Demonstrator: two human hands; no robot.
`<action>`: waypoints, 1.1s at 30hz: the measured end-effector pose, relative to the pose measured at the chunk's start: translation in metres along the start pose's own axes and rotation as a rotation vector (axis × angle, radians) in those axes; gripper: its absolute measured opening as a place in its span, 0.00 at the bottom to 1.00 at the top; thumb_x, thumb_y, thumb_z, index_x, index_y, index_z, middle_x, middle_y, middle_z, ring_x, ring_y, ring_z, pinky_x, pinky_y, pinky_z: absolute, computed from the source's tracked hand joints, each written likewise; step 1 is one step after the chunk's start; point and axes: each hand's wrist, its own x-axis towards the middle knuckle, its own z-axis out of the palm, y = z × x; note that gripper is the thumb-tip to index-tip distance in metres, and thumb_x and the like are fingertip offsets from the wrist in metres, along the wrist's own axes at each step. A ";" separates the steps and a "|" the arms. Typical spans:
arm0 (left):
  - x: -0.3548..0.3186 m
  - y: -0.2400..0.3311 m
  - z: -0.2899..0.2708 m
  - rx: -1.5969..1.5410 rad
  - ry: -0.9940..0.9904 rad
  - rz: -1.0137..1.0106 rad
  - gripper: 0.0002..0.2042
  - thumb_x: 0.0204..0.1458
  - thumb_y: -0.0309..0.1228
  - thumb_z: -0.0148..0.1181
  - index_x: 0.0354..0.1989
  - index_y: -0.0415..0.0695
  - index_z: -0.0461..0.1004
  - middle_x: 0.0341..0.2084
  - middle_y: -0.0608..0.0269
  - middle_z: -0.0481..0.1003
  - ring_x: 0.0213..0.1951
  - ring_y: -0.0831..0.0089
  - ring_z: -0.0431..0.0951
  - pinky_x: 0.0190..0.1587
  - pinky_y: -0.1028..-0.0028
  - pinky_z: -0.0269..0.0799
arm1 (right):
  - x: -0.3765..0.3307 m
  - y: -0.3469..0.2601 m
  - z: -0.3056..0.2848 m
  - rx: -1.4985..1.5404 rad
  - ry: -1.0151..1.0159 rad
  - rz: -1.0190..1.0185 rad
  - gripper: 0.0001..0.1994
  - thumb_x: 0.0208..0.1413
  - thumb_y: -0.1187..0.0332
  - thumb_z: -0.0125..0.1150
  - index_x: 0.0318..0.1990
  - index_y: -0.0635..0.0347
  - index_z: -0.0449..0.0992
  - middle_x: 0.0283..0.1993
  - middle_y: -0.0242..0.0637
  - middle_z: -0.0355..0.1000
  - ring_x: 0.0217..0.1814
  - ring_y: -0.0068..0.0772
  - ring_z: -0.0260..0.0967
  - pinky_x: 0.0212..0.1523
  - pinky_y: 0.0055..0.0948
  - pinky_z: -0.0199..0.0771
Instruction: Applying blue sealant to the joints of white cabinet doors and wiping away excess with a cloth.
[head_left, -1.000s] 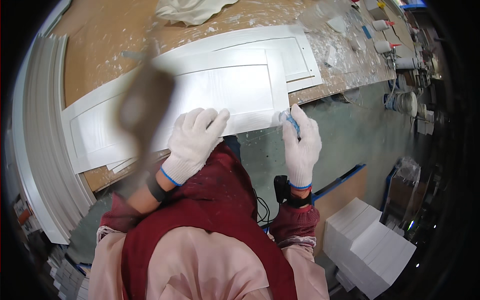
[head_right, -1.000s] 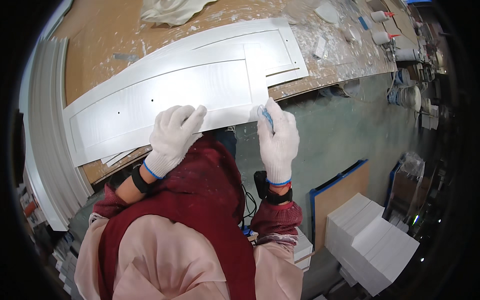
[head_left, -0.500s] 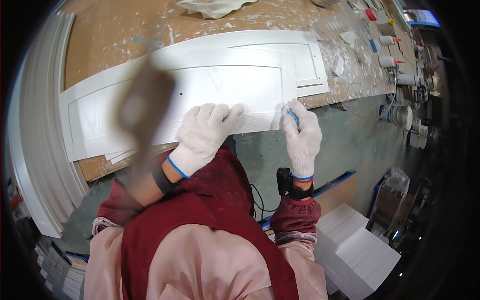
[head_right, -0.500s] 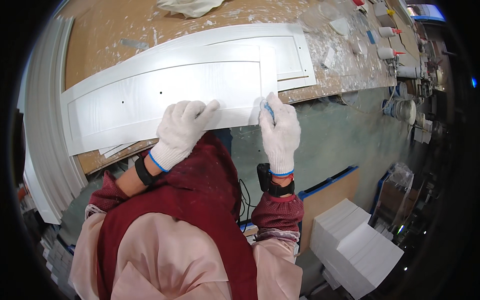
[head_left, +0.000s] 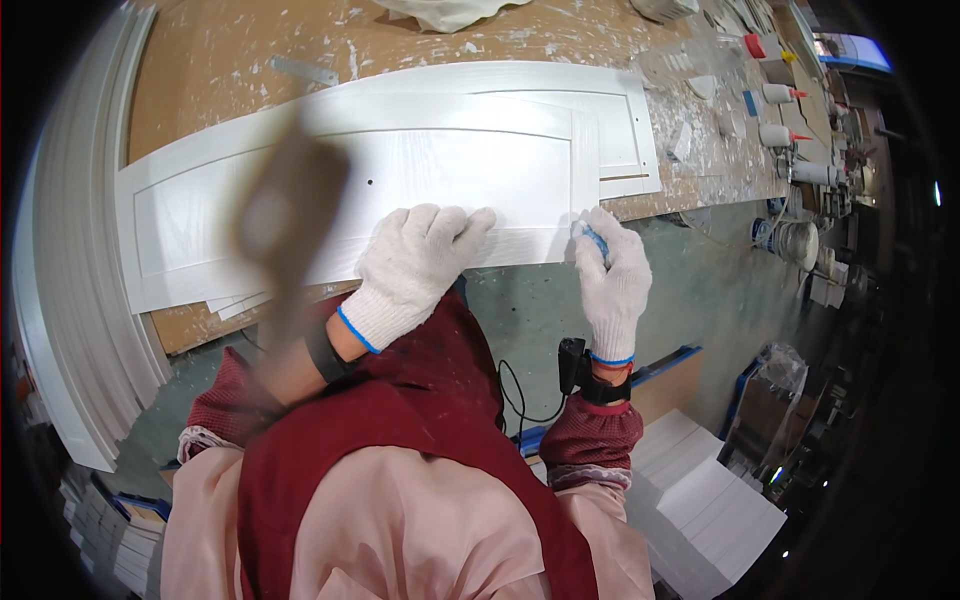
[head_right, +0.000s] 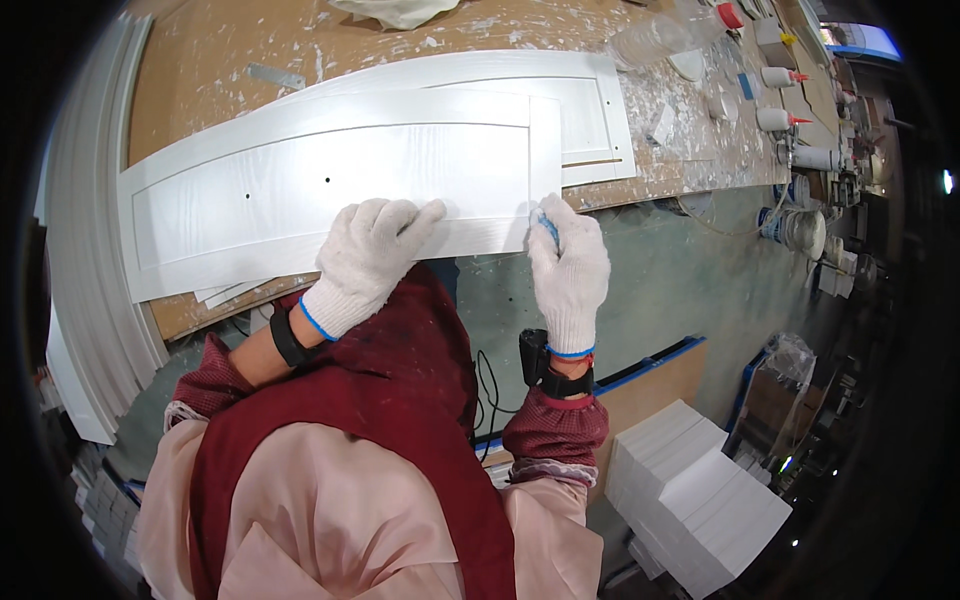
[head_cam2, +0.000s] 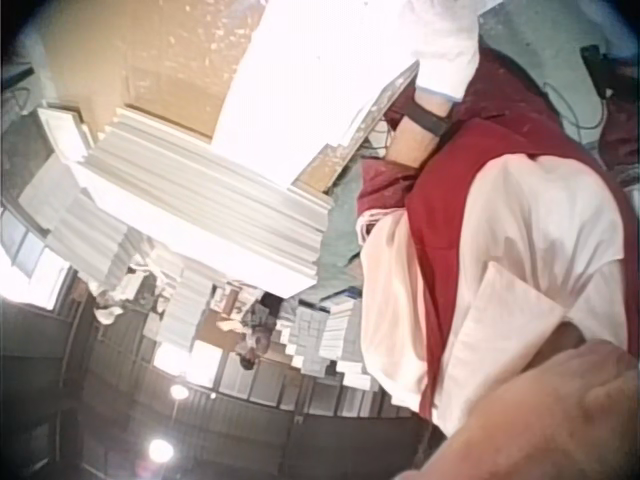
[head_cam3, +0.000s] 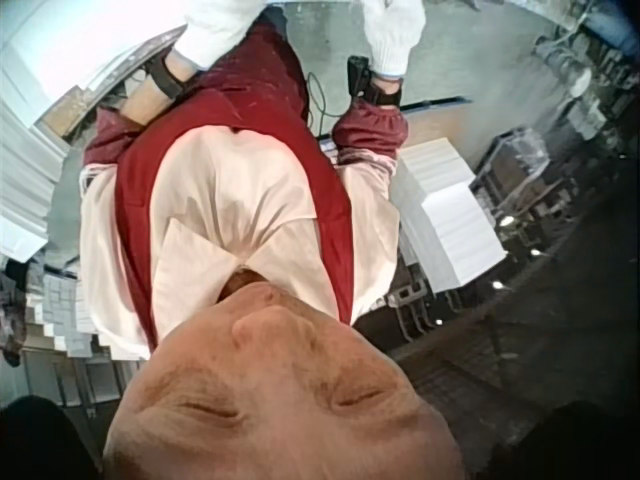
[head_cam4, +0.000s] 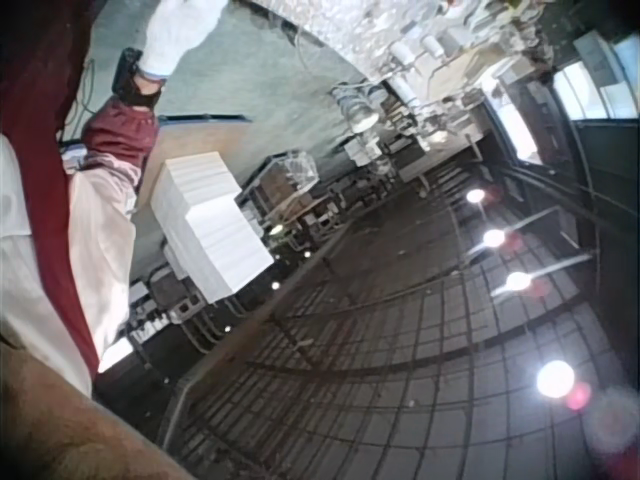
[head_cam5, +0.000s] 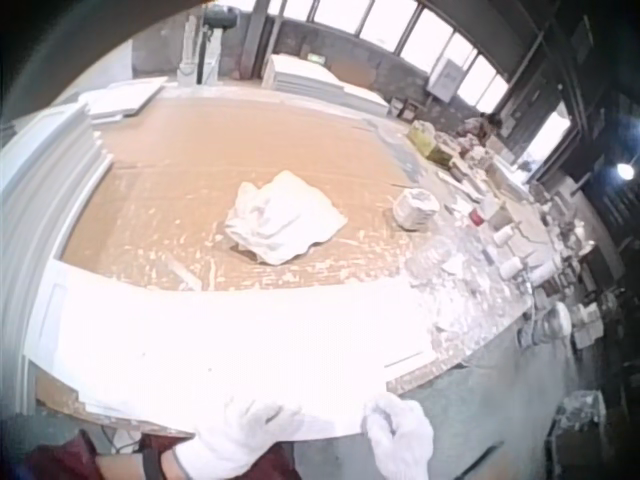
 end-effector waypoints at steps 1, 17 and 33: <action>0.001 0.000 -0.001 -0.029 -0.018 -0.007 0.16 0.42 0.34 0.61 0.42 0.62 0.73 0.27 0.74 0.62 0.29 0.76 0.68 0.27 0.73 0.68 | 0.000 0.001 0.001 0.000 0.039 -0.022 0.14 0.53 0.67 0.63 0.47 0.55 0.79 0.38 0.43 0.74 0.37 0.39 0.74 0.40 0.33 0.73; 0.007 0.002 -0.011 -0.100 -0.131 -0.071 0.12 0.47 0.32 0.62 0.42 0.59 0.77 0.24 0.72 0.72 0.26 0.69 0.74 0.27 0.67 0.70 | 0.042 0.004 0.008 0.131 0.076 -0.073 0.15 0.52 0.67 0.62 0.48 0.59 0.78 0.40 0.46 0.74 0.41 0.41 0.74 0.44 0.34 0.72; 0.004 0.000 -0.013 -0.064 -0.076 -0.013 0.18 0.43 0.32 0.62 0.46 0.57 0.75 0.30 0.74 0.68 0.32 0.74 0.71 0.32 0.72 0.68 | 0.093 -0.005 0.032 -0.023 0.067 -0.161 0.18 0.55 0.60 0.60 0.49 0.61 0.77 0.40 0.51 0.74 0.43 0.49 0.73 0.45 0.40 0.71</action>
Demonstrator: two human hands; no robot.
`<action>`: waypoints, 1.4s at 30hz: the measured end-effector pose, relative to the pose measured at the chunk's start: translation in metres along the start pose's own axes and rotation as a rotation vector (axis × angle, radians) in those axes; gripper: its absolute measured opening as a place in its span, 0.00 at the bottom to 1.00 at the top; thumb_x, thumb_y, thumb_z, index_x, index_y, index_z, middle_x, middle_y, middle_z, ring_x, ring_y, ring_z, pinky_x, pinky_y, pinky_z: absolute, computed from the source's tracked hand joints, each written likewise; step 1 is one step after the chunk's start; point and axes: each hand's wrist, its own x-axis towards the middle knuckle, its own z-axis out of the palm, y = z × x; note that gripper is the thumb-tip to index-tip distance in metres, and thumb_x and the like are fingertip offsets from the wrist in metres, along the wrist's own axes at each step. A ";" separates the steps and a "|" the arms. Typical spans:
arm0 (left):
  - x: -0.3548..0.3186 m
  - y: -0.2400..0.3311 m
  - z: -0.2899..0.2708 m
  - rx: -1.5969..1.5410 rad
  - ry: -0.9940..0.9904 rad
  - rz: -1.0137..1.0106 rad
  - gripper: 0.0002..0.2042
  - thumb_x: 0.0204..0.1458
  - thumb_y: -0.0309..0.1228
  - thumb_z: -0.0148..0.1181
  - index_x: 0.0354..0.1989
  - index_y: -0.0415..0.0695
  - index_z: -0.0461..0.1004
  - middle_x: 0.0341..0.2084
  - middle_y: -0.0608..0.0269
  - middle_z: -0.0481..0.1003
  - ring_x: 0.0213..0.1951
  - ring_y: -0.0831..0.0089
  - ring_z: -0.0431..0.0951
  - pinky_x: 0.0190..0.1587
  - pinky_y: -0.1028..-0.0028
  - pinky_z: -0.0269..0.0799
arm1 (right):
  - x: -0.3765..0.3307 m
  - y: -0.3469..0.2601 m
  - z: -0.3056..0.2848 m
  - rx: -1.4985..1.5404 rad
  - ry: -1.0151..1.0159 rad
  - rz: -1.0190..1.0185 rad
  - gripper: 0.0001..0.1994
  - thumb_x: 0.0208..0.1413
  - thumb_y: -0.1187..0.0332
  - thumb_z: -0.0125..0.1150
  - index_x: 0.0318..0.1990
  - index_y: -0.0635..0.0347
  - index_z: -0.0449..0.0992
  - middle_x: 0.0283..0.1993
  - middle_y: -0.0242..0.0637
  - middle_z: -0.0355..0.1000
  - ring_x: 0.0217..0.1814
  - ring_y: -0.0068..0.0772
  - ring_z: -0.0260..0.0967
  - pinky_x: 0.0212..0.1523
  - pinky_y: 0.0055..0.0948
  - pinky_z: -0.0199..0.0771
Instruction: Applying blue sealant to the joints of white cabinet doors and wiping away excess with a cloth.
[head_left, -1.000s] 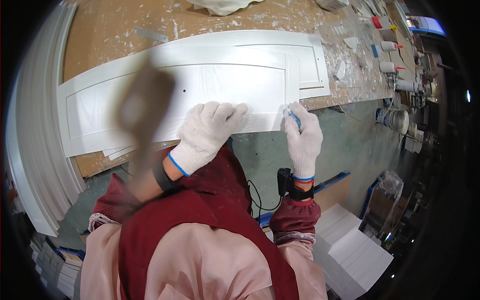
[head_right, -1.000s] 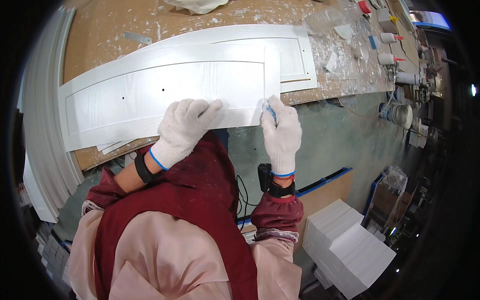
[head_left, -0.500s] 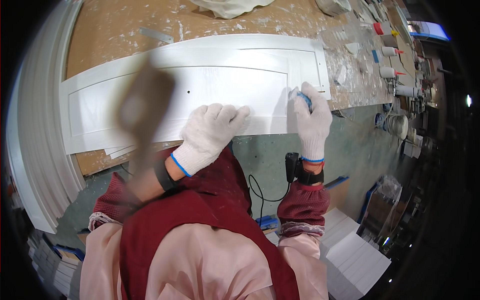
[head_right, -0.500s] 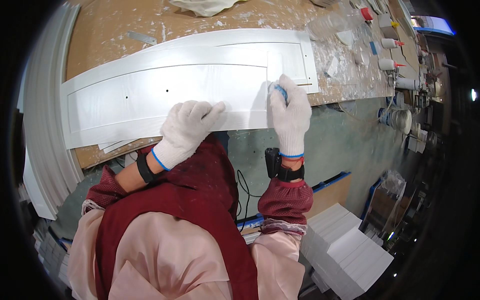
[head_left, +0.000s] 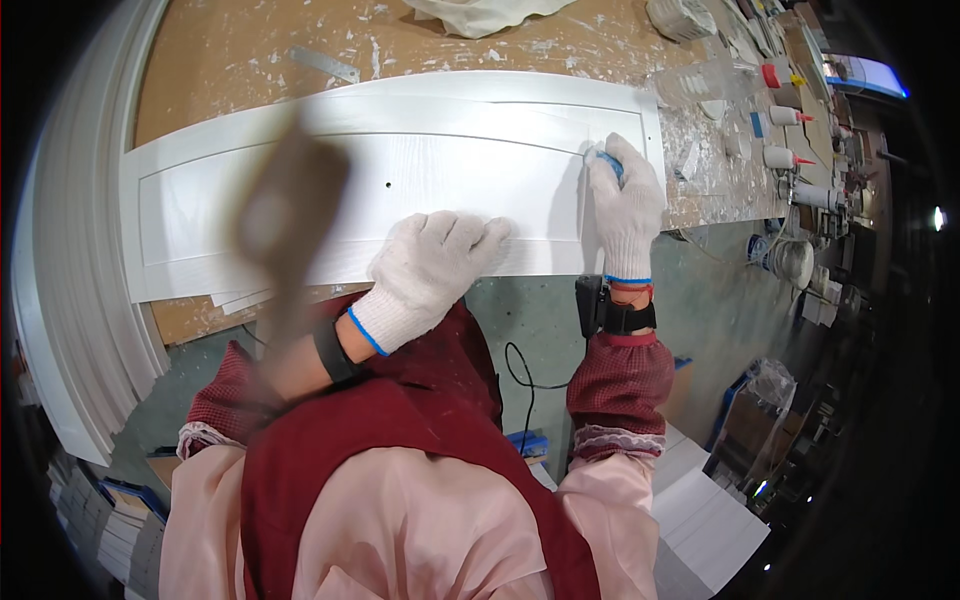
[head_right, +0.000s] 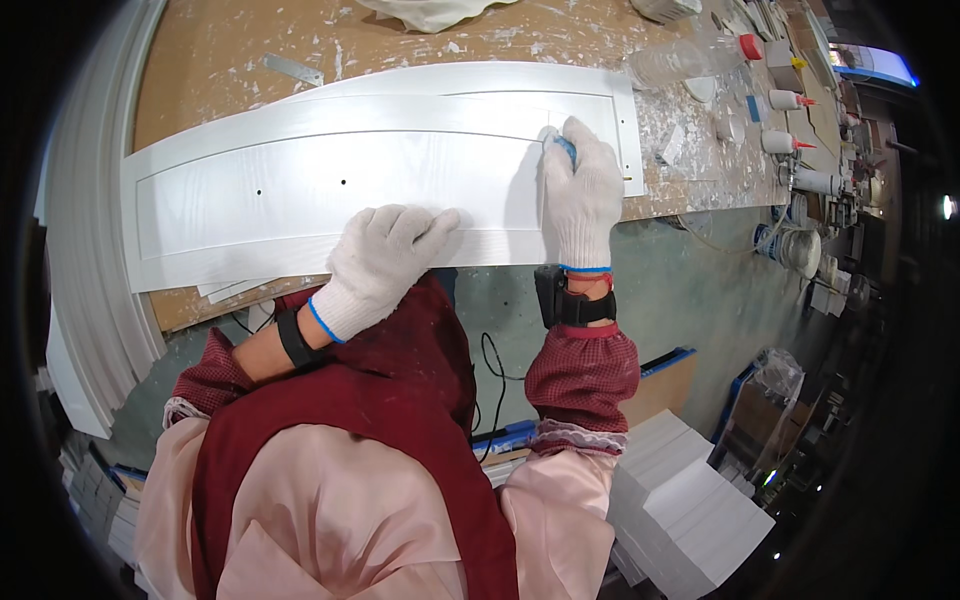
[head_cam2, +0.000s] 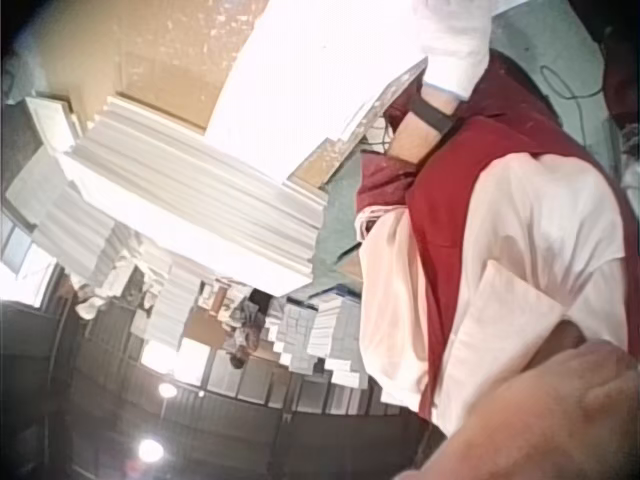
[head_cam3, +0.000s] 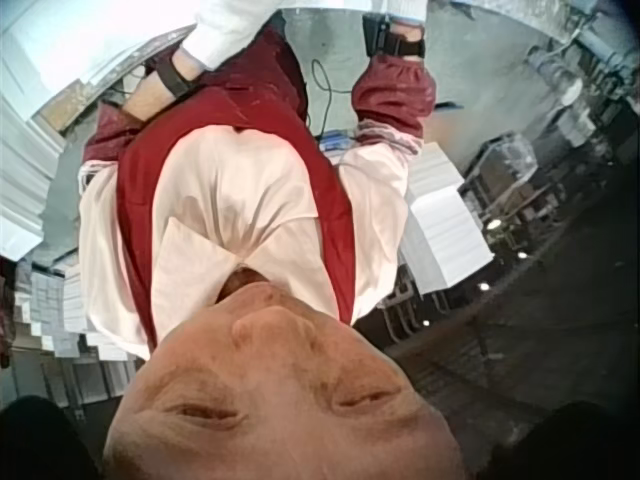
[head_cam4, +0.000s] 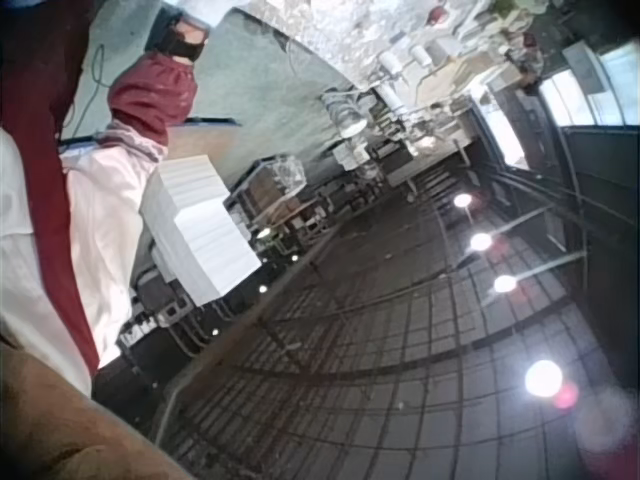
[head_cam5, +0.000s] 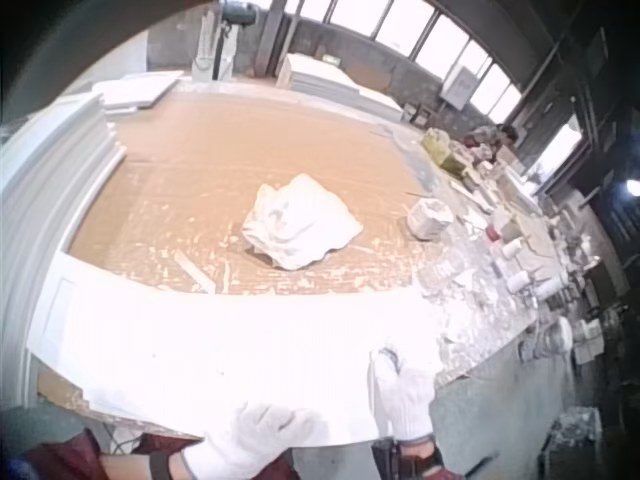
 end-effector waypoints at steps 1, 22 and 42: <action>0.000 0.000 0.000 0.001 0.008 -0.004 0.18 0.43 0.33 0.62 0.46 0.57 0.74 0.31 0.75 0.68 0.33 0.75 0.71 0.32 0.73 0.68 | 0.001 0.001 0.001 -0.008 0.003 0.005 0.17 0.55 0.60 0.60 0.48 0.62 0.77 0.40 0.51 0.74 0.43 0.49 0.73 0.45 0.40 0.71; 0.000 -0.003 0.000 0.023 -0.011 0.028 0.19 0.44 0.34 0.62 0.48 0.57 0.74 0.33 0.76 0.68 0.34 0.77 0.71 0.34 0.75 0.68 | 0.007 -0.013 -0.006 -0.086 -0.036 -0.015 0.12 0.55 0.63 0.58 0.42 0.59 0.76 0.33 0.49 0.72 0.37 0.50 0.70 0.38 0.42 0.69; 0.001 -0.002 0.000 0.031 0.010 0.018 0.16 0.44 0.34 0.62 0.44 0.56 0.74 0.33 0.77 0.69 0.34 0.78 0.72 0.34 0.75 0.68 | 0.050 -0.005 0.009 -0.060 -0.041 0.042 0.17 0.54 0.61 0.55 0.48 0.59 0.76 0.43 0.52 0.74 0.47 0.53 0.72 0.48 0.41 0.70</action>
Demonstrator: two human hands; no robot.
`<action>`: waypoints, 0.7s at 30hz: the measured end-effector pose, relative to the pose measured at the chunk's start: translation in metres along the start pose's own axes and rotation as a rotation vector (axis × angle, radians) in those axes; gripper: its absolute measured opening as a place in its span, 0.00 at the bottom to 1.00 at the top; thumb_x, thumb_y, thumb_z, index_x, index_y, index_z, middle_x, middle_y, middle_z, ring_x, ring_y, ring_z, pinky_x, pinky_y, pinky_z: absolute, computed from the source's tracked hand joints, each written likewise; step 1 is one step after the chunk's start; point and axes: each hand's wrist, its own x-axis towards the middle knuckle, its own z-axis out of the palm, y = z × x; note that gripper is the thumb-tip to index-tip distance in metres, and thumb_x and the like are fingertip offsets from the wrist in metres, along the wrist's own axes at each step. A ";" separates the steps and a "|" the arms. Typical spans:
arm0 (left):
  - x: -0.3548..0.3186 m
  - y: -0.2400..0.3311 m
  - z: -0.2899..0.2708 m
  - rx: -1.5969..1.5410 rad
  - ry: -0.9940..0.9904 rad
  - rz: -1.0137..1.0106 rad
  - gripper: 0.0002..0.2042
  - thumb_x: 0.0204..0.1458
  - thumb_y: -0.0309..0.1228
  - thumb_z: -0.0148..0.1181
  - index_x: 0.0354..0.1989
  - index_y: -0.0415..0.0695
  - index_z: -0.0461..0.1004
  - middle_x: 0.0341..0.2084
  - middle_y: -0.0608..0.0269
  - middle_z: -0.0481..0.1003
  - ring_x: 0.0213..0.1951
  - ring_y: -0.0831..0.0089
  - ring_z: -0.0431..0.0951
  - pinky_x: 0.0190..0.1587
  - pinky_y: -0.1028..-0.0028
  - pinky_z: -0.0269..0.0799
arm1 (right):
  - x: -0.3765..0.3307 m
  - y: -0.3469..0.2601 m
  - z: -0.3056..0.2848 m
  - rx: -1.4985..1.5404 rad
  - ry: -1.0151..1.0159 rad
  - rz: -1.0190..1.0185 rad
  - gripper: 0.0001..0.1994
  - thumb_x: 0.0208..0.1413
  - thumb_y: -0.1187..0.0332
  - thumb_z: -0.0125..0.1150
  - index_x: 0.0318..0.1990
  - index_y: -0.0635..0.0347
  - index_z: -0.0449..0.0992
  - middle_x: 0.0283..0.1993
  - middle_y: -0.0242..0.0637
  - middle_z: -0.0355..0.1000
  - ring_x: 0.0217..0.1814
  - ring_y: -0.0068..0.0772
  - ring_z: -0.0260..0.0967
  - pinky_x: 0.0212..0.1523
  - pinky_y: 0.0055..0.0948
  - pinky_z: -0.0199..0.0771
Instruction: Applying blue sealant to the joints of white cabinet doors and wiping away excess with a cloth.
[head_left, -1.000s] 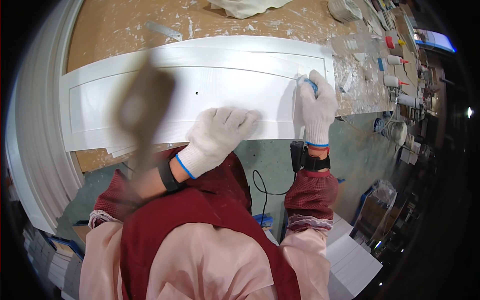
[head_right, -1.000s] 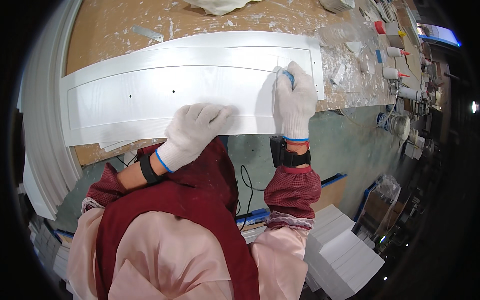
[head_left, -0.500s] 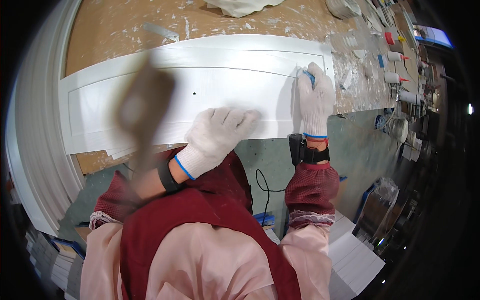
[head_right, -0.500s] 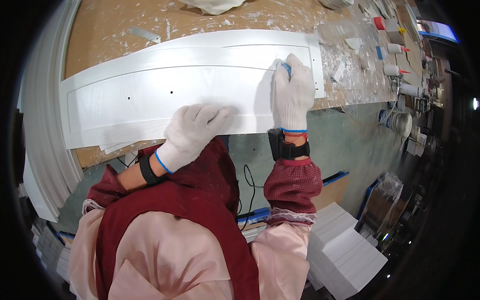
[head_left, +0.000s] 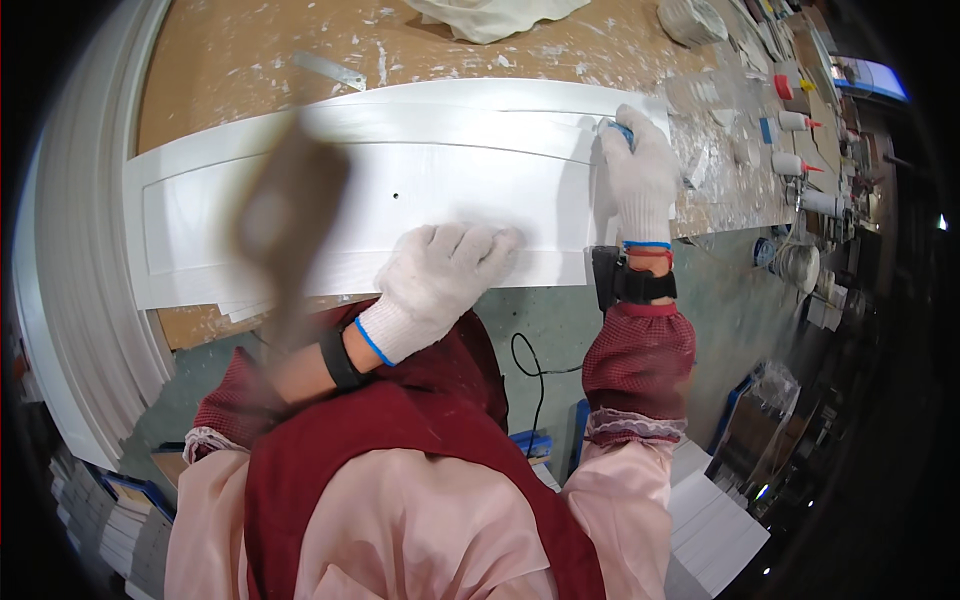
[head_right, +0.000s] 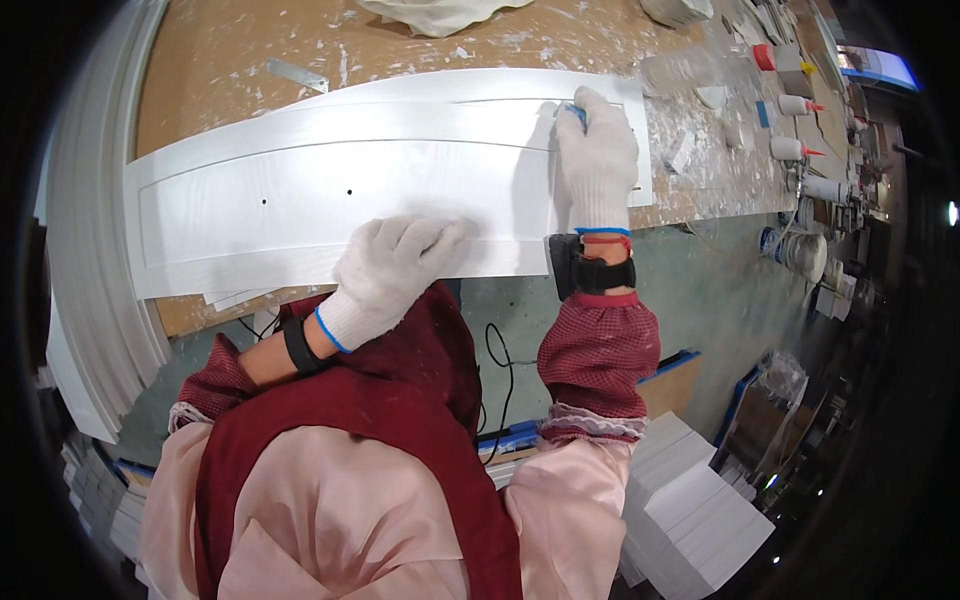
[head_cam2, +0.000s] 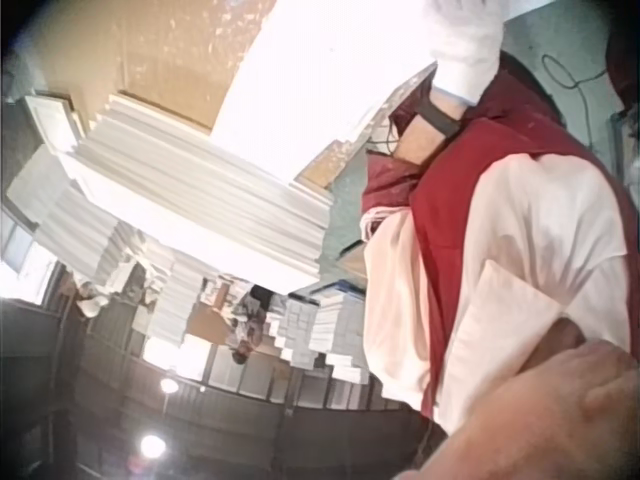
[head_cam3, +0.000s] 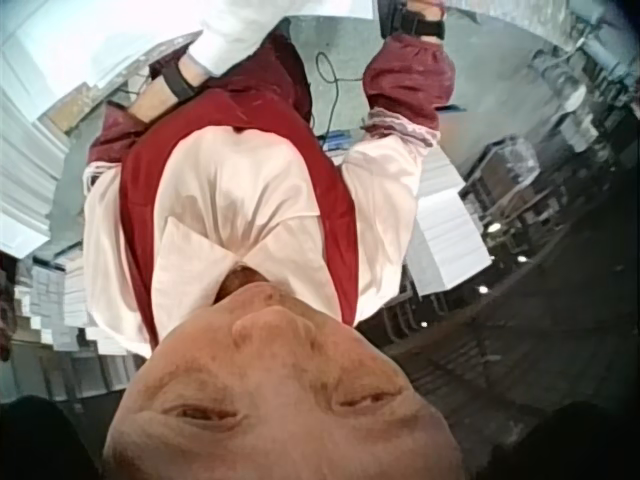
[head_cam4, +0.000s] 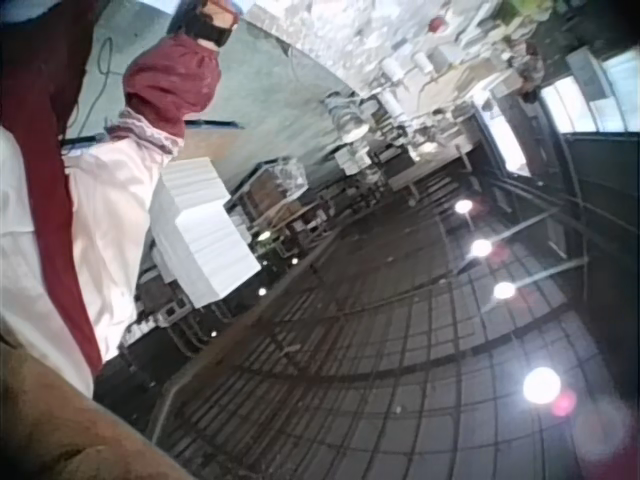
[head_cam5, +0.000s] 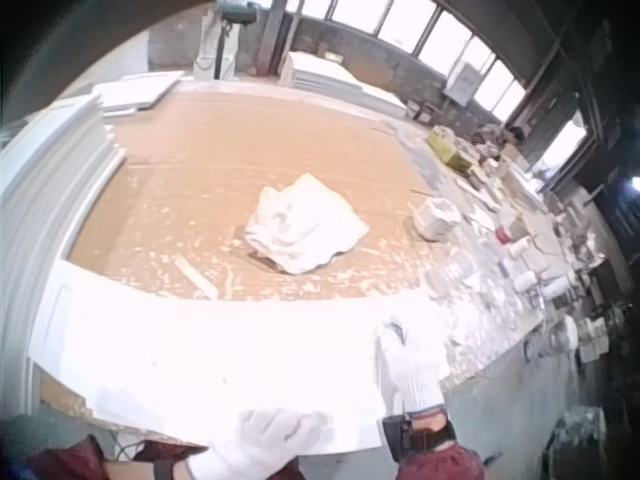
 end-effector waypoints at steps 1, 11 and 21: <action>0.000 0.000 0.001 0.009 0.005 0.001 0.16 0.44 0.34 0.62 0.44 0.56 0.74 0.33 0.77 0.69 0.34 0.78 0.72 0.34 0.75 0.68 | 0.001 0.003 0.000 0.015 -0.033 0.007 0.18 0.53 0.60 0.55 0.49 0.59 0.76 0.44 0.52 0.75 0.48 0.53 0.72 0.49 0.40 0.70; -0.001 -0.001 0.001 0.037 -0.009 0.006 0.16 0.44 0.34 0.63 0.44 0.57 0.74 0.35 0.78 0.69 0.36 0.79 0.72 0.34 0.75 0.68 | 0.003 -0.002 -0.020 -0.012 -0.097 0.053 0.18 0.52 0.61 0.56 0.46 0.61 0.77 0.43 0.51 0.75 0.46 0.52 0.73 0.47 0.38 0.71; 0.002 -0.001 0.002 0.010 0.038 0.006 0.16 0.42 0.33 0.63 0.43 0.60 0.75 0.30 0.77 0.68 0.30 0.76 0.71 0.31 0.74 0.68 | -0.014 0.039 -0.044 0.197 0.029 0.181 0.19 0.50 0.60 0.63 0.45 0.64 0.77 0.36 0.44 0.76 0.38 0.28 0.71 0.43 0.29 0.70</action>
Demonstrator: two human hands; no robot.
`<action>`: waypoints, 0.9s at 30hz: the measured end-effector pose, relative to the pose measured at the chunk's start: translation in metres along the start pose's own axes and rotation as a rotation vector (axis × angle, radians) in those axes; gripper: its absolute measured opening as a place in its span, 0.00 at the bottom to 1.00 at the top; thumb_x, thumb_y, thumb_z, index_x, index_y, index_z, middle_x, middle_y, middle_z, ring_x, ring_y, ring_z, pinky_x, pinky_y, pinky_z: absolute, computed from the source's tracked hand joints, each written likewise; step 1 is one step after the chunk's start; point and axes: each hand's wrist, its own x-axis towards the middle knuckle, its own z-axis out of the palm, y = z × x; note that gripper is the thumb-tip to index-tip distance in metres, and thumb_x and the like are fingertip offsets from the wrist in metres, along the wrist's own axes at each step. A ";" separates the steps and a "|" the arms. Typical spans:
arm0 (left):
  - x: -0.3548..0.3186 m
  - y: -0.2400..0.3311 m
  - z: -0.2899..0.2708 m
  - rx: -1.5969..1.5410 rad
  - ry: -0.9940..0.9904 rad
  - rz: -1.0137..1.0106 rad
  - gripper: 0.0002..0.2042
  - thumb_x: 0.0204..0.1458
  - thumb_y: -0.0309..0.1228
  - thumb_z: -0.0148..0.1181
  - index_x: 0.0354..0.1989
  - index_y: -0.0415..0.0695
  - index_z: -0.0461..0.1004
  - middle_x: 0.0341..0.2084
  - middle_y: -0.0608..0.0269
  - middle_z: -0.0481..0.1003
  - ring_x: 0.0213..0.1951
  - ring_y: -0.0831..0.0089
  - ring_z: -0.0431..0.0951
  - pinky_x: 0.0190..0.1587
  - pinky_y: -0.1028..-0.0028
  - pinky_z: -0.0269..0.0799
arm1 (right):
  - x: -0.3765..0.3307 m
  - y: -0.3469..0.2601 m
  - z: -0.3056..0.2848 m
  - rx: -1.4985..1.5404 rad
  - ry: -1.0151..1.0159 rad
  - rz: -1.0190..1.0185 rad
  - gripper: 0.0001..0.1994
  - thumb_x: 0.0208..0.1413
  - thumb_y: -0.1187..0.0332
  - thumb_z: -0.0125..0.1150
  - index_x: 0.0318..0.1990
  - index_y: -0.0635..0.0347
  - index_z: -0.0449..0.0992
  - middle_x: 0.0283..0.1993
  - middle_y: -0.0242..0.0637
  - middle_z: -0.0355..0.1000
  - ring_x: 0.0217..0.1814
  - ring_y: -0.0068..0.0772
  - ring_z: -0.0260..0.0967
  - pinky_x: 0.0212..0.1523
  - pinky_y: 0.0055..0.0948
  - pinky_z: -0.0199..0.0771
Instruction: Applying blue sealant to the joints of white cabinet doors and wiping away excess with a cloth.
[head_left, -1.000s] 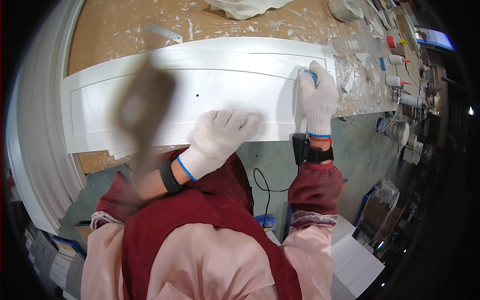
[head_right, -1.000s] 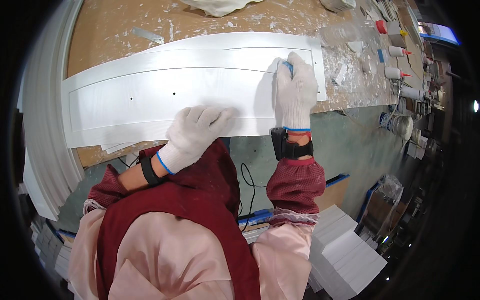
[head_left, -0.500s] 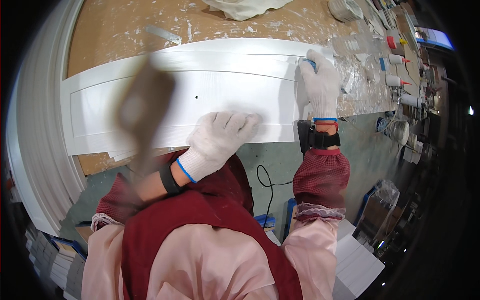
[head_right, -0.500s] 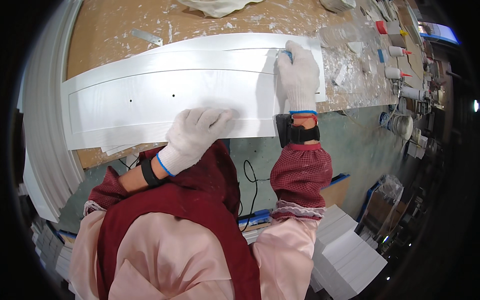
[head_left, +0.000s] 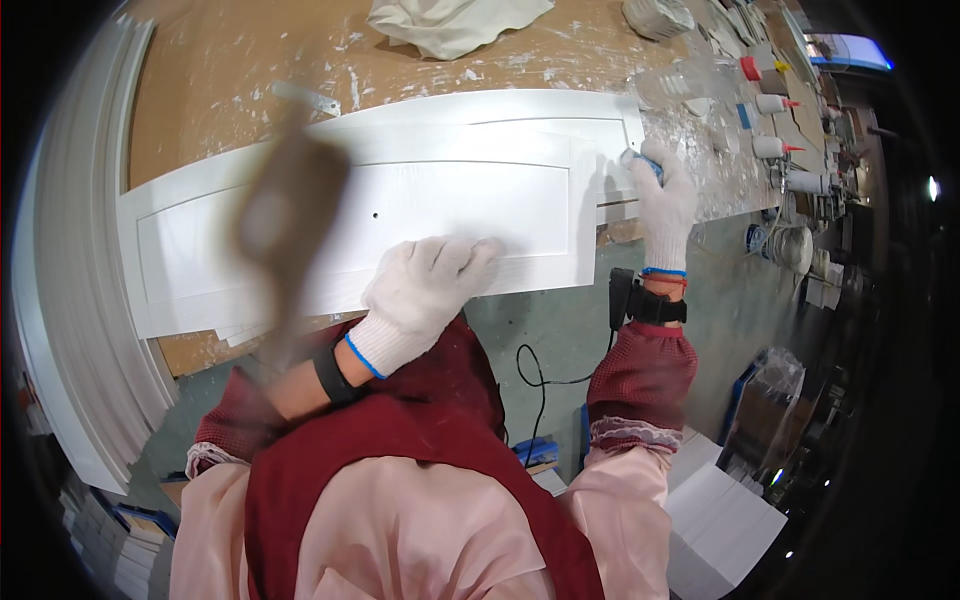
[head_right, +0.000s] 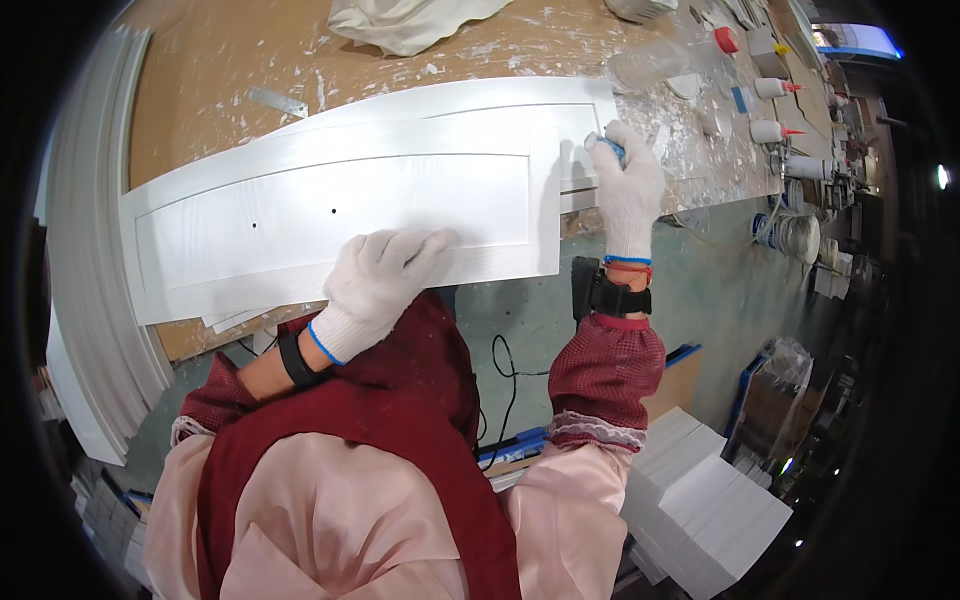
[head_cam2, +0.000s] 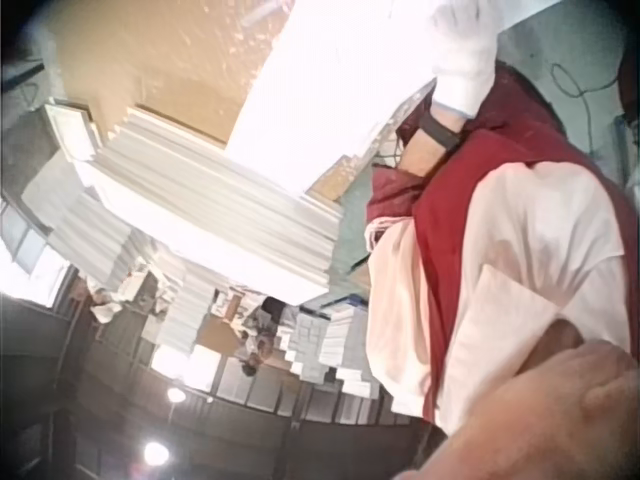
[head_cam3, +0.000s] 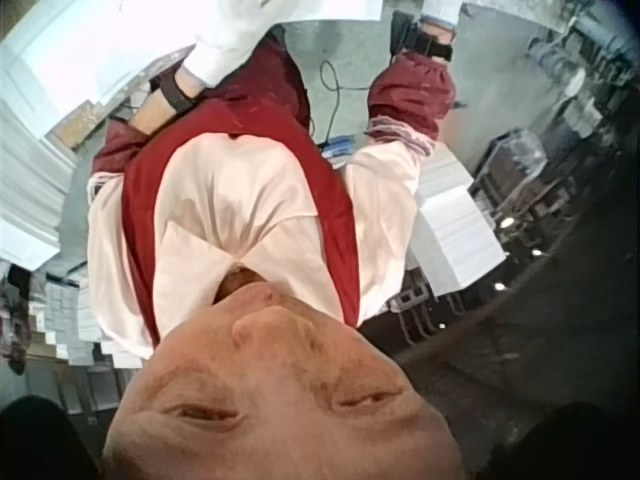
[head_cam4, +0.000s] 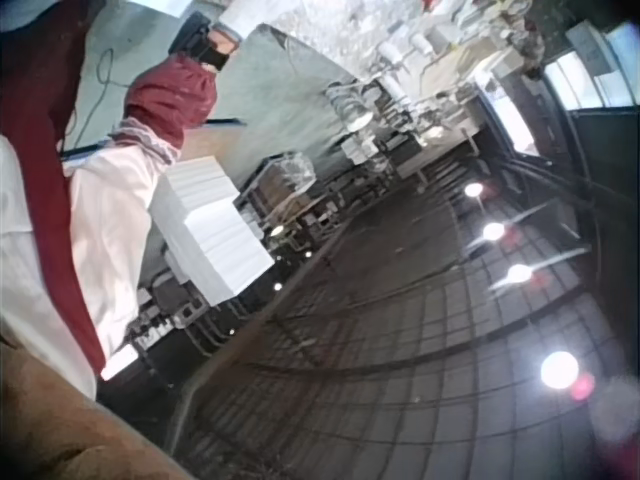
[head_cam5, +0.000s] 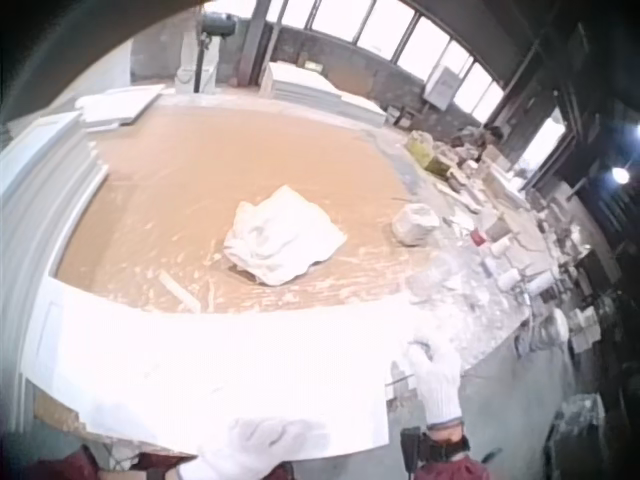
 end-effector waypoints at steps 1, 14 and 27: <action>0.000 0.001 -0.001 -0.010 -0.005 -0.013 0.17 0.41 0.32 0.63 0.43 0.60 0.75 0.29 0.77 0.68 0.30 0.76 0.70 0.30 0.74 0.68 | 0.001 0.004 0.003 0.070 0.020 0.000 0.19 0.50 0.60 0.63 0.46 0.63 0.77 0.36 0.43 0.76 0.38 0.26 0.71 0.43 0.29 0.70; 0.001 0.005 -0.006 -0.042 -0.011 0.015 0.22 0.37 0.29 0.64 0.47 0.55 0.77 0.29 0.74 0.68 0.31 0.74 0.71 0.33 0.72 0.67 | 0.011 0.016 0.013 -0.022 0.070 -0.064 0.19 0.50 0.60 0.61 0.46 0.63 0.77 0.37 0.45 0.76 0.38 0.44 0.73 0.45 0.31 0.71; -0.007 -0.007 -0.018 -0.207 -0.160 0.012 0.27 0.37 0.27 0.68 0.52 0.52 0.73 0.37 0.70 0.71 0.40 0.66 0.73 0.43 0.67 0.68 | -0.060 0.048 -0.025 0.240 0.009 0.089 0.20 0.52 0.63 0.62 0.49 0.67 0.75 0.47 0.44 0.75 0.50 0.31 0.72 0.52 0.27 0.69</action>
